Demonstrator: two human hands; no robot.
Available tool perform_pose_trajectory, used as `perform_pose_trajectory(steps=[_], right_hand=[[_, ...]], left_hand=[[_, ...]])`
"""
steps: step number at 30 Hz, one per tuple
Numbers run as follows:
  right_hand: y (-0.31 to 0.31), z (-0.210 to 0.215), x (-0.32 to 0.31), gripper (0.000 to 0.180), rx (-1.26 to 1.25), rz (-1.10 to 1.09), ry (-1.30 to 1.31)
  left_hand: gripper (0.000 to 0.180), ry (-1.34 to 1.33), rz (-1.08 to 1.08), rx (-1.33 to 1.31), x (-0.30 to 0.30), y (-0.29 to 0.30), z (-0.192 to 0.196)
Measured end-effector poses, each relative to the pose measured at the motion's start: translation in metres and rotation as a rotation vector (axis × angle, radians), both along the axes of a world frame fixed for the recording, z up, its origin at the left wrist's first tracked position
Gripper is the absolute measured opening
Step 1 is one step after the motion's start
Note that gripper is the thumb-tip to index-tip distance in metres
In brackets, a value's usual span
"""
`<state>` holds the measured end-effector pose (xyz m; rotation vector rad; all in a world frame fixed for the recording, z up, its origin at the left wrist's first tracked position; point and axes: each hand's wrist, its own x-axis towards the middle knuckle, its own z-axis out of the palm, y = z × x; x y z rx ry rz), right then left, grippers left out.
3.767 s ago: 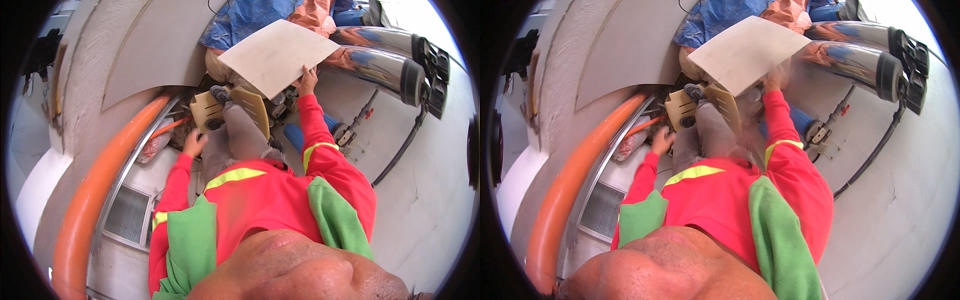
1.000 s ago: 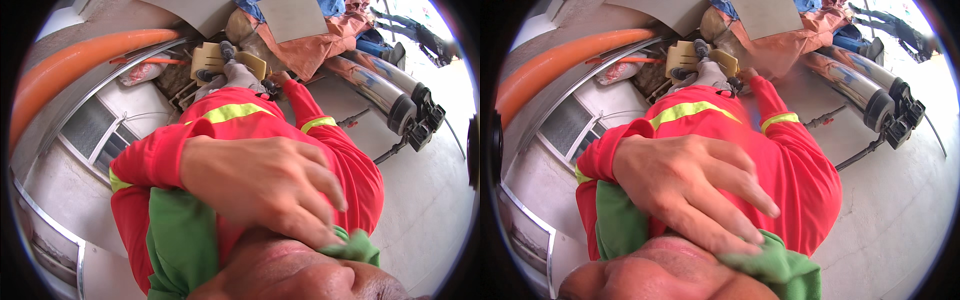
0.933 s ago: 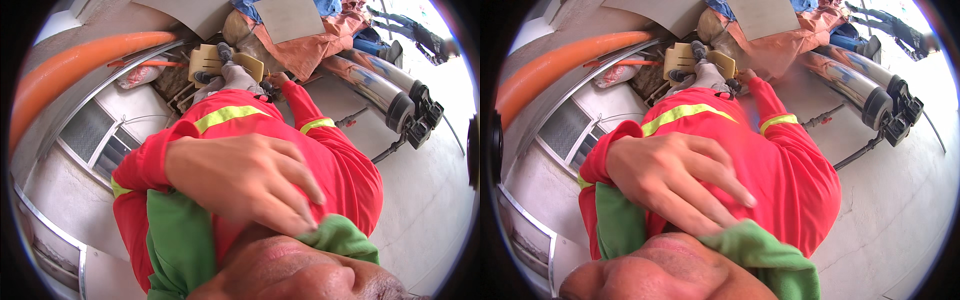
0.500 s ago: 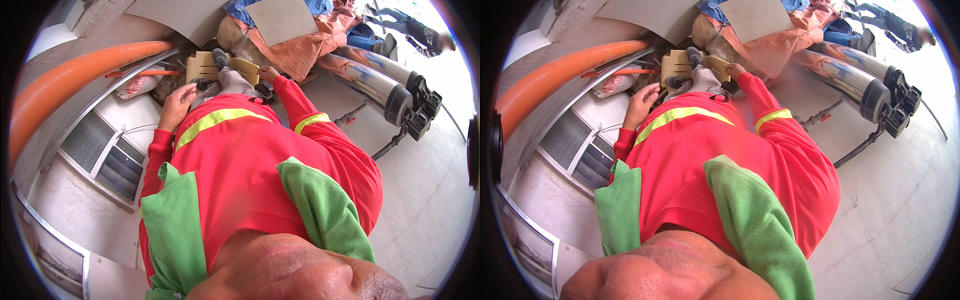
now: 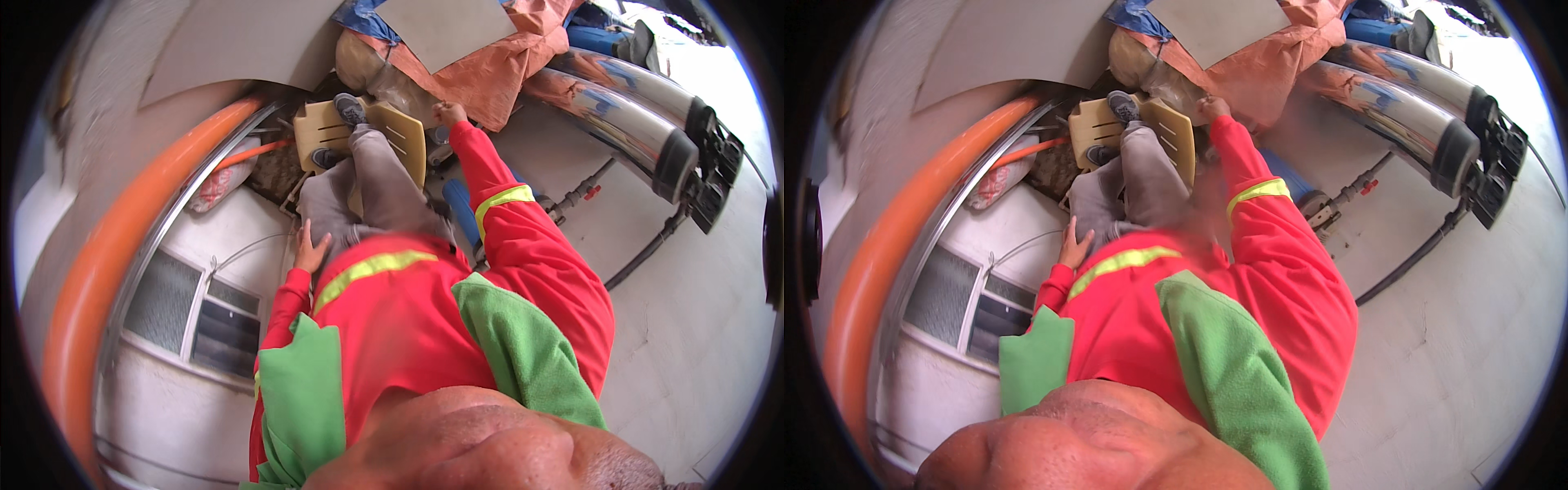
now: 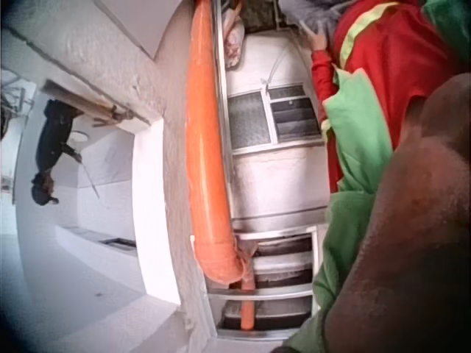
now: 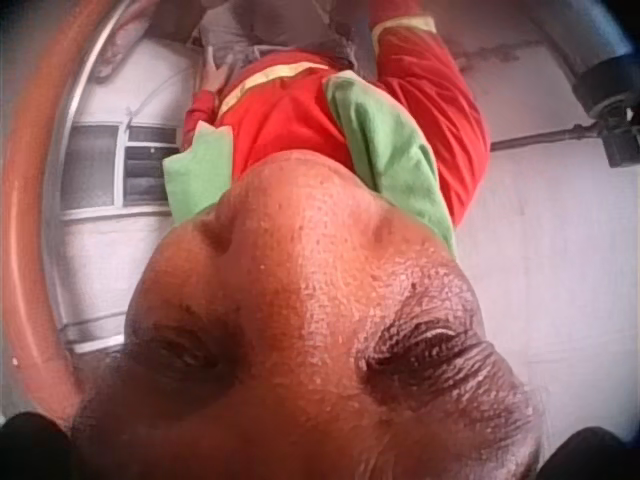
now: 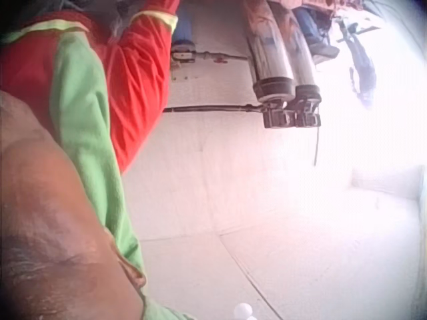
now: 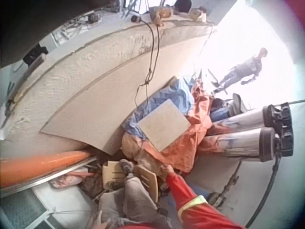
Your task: The person positions a white ceiling panel against the ceiling, then measures and marks a board on the floor using a tape measure and pencil. The person handles the panel and board while preparing for installation.
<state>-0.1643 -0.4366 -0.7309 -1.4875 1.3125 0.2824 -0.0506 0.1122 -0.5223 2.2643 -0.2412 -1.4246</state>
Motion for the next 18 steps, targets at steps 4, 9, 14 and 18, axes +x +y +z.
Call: perform_pose_trajectory(steps=[4,9,14,18], right_hand=[[-0.058,-0.113,0.025,0.018,-0.098,-0.229,-0.034],[-0.116,-0.282,0.022,0.013,0.042,-0.757,-0.140],[-0.172,-0.404,-0.024,0.018,0.093,-0.667,-0.047],[-0.187,-0.415,-0.009,0.027,0.086,-0.992,0.010]], left_hand=[[0.100,-0.114,-0.179,0.118,-0.002,-0.036,-0.040],[0.096,-0.226,-0.218,0.131,0.009,-0.041,-0.051],[0.093,-0.208,-0.225,0.141,0.028,-0.038,-0.058],[0.091,-0.200,-0.234,0.175,0.036,-0.049,-0.058]])
